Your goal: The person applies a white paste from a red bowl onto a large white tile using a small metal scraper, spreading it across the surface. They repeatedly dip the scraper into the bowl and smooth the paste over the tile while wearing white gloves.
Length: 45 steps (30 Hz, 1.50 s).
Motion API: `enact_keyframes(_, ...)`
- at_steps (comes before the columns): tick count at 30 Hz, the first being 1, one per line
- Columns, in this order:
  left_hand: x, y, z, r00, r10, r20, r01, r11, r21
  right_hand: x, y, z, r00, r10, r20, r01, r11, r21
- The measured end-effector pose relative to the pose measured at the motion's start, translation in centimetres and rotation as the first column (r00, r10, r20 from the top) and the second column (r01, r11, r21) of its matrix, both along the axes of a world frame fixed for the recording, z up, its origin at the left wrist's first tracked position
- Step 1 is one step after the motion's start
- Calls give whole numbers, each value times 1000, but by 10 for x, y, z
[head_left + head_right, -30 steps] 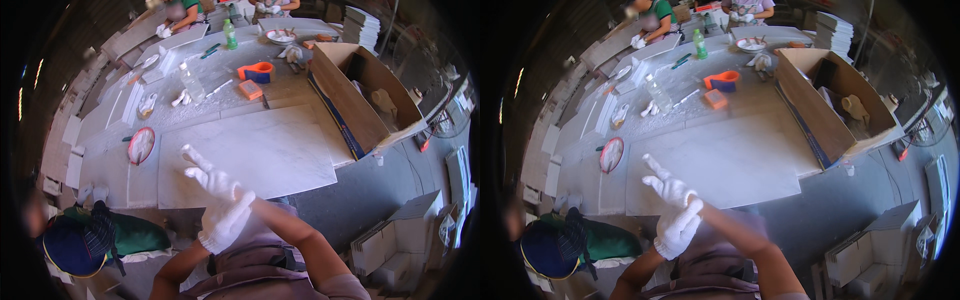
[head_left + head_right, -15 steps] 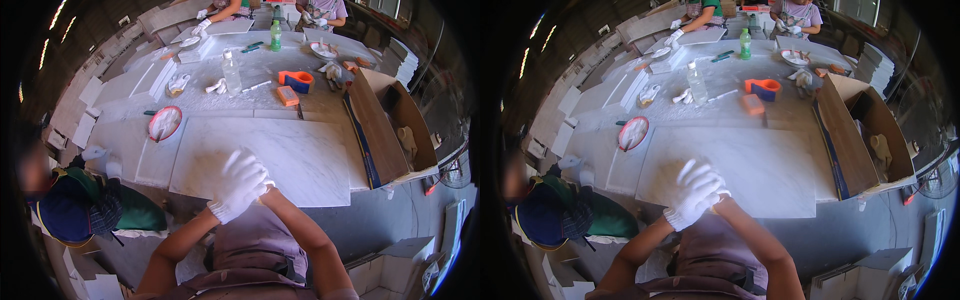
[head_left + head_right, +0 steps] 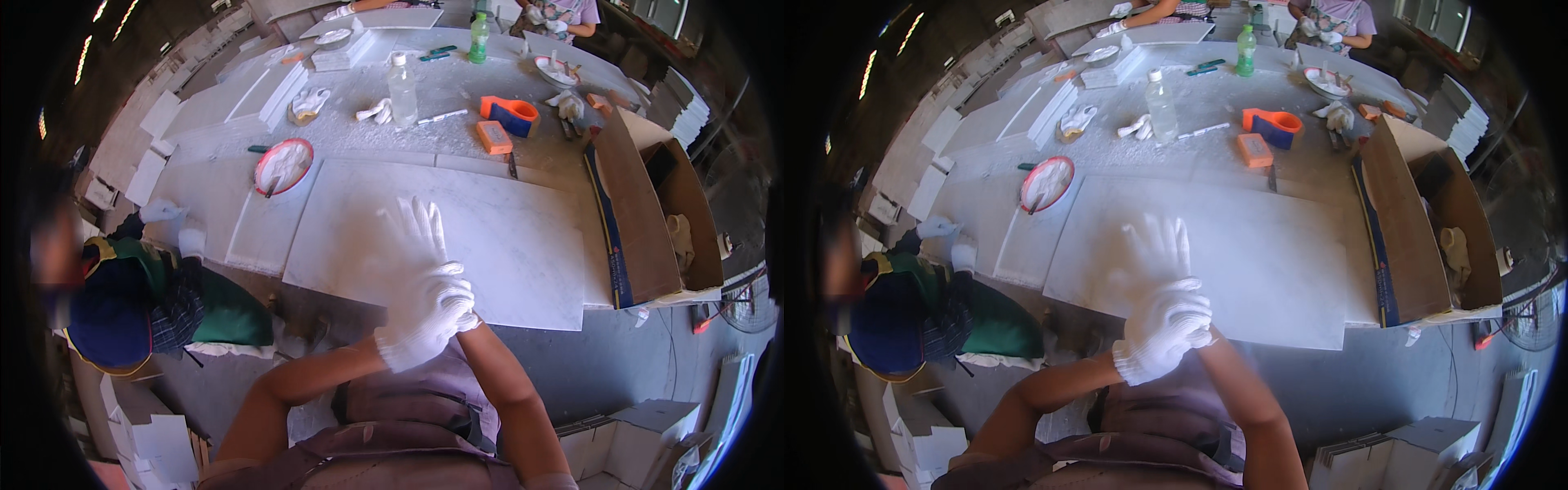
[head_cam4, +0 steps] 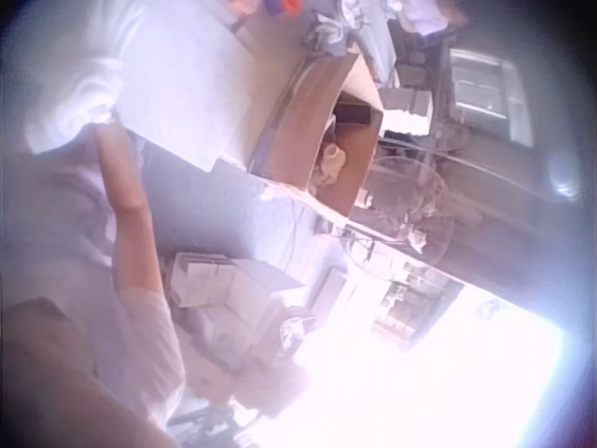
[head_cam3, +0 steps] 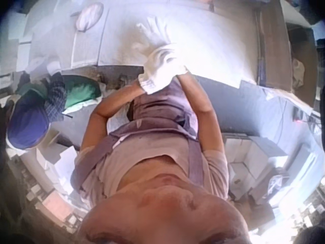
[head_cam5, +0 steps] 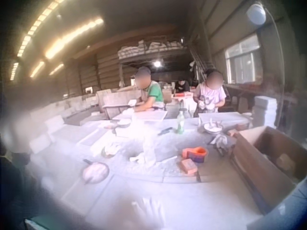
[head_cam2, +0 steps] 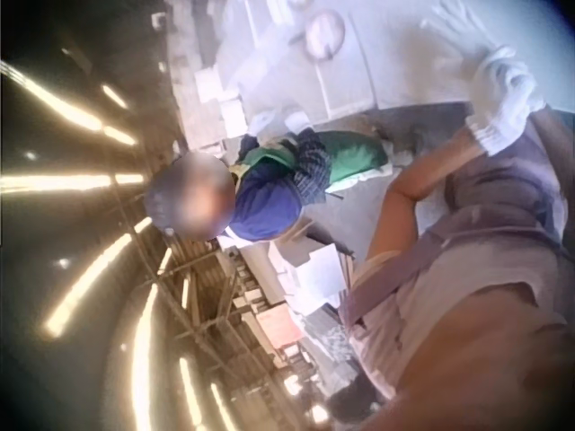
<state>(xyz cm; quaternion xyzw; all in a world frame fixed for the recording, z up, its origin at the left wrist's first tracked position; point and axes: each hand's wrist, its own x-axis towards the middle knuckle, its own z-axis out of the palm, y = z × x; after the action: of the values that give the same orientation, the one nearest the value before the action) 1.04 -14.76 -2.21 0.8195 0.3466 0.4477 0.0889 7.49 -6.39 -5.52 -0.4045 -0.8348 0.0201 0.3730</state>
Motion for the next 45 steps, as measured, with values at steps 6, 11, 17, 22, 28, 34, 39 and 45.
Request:
enact_keyframes(6, 10, -5, -5, 993, 93, 72, -91, 995, -35, 21, -8, -30, 944, 150, -294, -282, 830, -482)
enact_keyframes(11, 21, -9, -3, 998, 40, -41, -37, 997, 75, 48, -9, -15, 981, 176, -88, -194, 934, -300)
enact_keyframes(17, -68, 17, 13, 883, -69, -464, 49, 997, -54, 183, -44, 2, 936, -128, 328, 181, 974, -137)
enact_keyframes(22, -144, 47, -15, 559, 307, -770, -529, 847, -46, 284, -74, -20, 783, -399, 477, 516, 845, -141)
enact_keyframes(28, 10, 19, -57, 676, -21, -736, -21, 999, -47, 288, -76, -48, 785, -466, 408, 541, 837, -85)
enact_keyframes(34, 95, -8, -56, 631, -382, -675, 351, 917, -191, 282, -73, -36, 832, -421, 361, 468, 882, -50)
enact_keyframes(39, 2, 37, -49, 517, -145, -843, 130, 987, -90, 282, -74, -35, 801, -433, 414, 515, 850, -108)
enact_keyframes(45, -80, 86, -31, 623, 58, -780, -296, 941, -166, 282, -74, -31, 808, -421, 412, 504, 856, -114)
